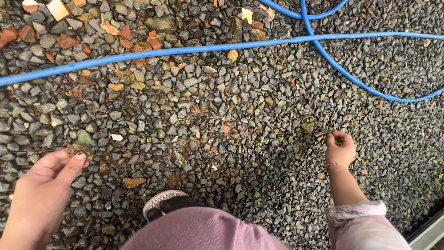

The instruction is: Pulling weeds and picking up plant debris from a gravel surface in a garden area.

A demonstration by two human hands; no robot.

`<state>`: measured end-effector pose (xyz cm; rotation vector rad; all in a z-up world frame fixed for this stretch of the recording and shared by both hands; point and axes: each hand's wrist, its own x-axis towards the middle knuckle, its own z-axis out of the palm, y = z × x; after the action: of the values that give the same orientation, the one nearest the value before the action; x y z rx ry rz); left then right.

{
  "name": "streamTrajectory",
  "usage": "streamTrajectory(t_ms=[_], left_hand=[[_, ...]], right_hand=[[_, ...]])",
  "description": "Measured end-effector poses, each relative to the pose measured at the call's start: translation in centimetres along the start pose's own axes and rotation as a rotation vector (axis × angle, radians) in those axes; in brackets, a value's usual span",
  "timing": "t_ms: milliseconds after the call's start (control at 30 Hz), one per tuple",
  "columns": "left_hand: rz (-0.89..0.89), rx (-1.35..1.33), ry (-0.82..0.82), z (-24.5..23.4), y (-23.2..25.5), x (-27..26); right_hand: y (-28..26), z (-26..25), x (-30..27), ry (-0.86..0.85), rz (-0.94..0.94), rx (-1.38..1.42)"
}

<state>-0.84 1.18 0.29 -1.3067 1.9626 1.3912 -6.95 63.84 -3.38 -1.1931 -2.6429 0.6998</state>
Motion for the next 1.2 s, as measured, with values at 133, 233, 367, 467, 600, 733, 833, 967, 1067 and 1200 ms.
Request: streamTrajectory(t_ms=[133, 233, 367, 467, 600, 733, 833, 967, 1067, 1200], left_hand=[[0.003, -0.004, -0.018, 0.1, 0.0, 0.0], [0.007, -0.006, -0.019, 0.0, -0.3, 0.1], [0.007, 0.038, -0.01, 0.0, -0.4, 0.1], [-0.01, 0.067, -0.005, 0.0, -0.3, 0.0], [-0.021, 0.057, -0.006, 0.1, 0.1, -0.3], [-0.033, 0.068, -0.007, -0.2, 1.0, -0.9], [-0.025, 0.067, -0.004, -0.4, 0.5, -0.4], [0.021, -0.086, 0.013, -0.3, -1.2, 0.8], [0.046, -0.037, -0.011, -0.4, -1.0, 0.7], [0.015, 0.0, -0.009, -0.4, -0.2, 0.1]], right_hand=[[-0.7, 1.8, -0.1, -0.19, -0.057, -0.113], [-2.3, 3.0, -1.1, -0.315, -0.081, -0.239], [-1.3, 5.1, -0.1, -0.228, -0.111, -0.313], [0.5, 6.0, 1.0, -0.138, -0.21, -0.267], [-0.4, 5.7, 0.0, -0.157, -0.24, -0.298], [-0.7, 5.5, 0.0, -0.124, -0.275, -0.288], [-1.5, 4.6, 0.1, -0.06, -0.176, -0.179], [-2.6, 2.4, 0.9, 0.117, -0.077, 0.039], [-2.2, 0.6, 2.1, 0.261, -0.097, 0.157], [-1.3, -0.4, -0.2, 0.13, -0.023, 0.019]])
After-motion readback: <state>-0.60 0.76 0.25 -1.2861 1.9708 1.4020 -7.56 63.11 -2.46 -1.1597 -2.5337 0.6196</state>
